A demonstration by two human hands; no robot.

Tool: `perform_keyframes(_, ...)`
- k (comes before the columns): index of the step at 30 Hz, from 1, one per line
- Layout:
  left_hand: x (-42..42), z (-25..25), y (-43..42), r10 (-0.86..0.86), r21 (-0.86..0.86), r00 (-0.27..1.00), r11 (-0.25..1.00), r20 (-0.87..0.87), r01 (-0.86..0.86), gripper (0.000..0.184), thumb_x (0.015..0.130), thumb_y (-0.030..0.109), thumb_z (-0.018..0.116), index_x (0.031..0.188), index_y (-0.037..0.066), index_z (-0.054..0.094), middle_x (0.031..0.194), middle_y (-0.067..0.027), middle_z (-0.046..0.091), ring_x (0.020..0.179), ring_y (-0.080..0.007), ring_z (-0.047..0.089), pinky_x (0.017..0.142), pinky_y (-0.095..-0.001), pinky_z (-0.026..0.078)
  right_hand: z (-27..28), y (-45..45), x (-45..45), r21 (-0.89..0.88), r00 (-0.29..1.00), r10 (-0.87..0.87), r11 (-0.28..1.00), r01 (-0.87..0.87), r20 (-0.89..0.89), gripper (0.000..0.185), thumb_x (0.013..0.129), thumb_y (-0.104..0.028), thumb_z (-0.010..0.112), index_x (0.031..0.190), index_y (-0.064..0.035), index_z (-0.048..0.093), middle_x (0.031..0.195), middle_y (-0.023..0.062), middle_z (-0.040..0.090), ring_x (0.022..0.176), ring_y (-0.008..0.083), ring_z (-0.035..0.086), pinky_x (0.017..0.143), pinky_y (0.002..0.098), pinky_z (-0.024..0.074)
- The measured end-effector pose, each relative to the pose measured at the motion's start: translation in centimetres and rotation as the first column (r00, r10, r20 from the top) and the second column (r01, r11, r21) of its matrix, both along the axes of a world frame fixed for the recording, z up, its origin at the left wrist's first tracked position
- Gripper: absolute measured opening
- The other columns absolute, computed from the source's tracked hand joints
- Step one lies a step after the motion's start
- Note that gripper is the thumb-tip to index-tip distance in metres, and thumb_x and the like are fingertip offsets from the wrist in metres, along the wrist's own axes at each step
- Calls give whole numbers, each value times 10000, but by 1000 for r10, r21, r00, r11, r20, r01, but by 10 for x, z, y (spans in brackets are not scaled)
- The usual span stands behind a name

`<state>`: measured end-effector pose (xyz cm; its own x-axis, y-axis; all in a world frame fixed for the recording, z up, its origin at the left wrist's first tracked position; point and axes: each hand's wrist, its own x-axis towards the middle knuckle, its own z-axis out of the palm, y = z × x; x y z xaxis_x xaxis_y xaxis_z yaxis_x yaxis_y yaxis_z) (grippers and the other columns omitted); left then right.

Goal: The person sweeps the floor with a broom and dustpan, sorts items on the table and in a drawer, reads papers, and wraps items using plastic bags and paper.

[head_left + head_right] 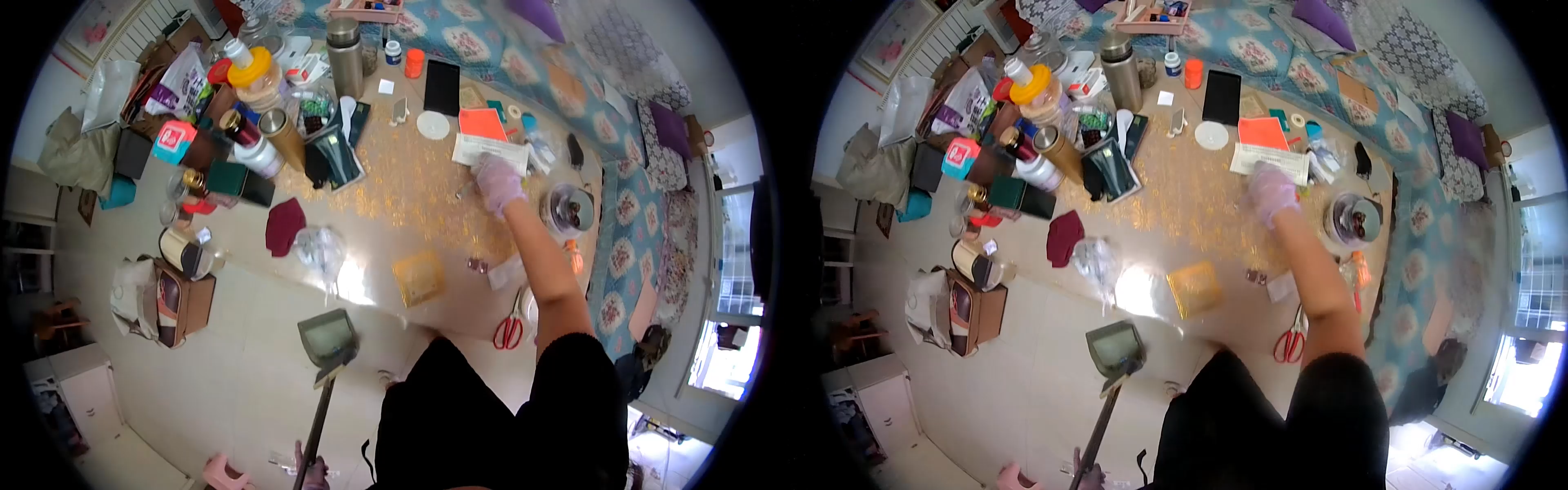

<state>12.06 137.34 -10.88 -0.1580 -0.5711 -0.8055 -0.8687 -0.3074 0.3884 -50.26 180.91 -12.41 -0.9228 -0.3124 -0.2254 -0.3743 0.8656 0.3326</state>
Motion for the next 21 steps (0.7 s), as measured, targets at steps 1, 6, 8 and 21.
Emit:
perform_keyframes(1,16,-14,-10,-51,-2,994,999,98,51,795,736,-92,503,1457,171,297,967,-112,641,533,-168,555,464,-289,466,-14,16,-24,60,998,-66,996,67,-20,263,780,-179,675,1035,-115,665,980,100,684,978,264,654,768,380,529)
perform_keyframes(6,-78,1,3,-131,-101,988,985,88,139,693,765,-47,530,1406,144,352,1009,-111,631,643,-175,553,560,-300,463,-42,47,-110,87,930,-366,928,363,21,235,725,-153,728,951,-89,710,922,74,707,925,255,677,737,359,544)
perform_keyframes(8,-107,13,0,-166,-138,983,975,84,176,653,776,-29,540,1386,134,374,1025,-110,626,687,-178,552,598,-304,461,-51,55,-123,161,900,-397,914,371,182,193,683,-140,744,869,-87,743,920,117,706,894,279,682,746,362,542)
perform_keyframes(21,-157,25,32,-338,-186,940,927,-47,325,415,852,88,609,1256,64,517,1133,-108,599,974,-199,548,847,-332,454,-104,96,-169,246,891,-187,965,88,413,271,777,-76,609,1037,-97,682,1094,107,665,1025,257,630,852,338,501)
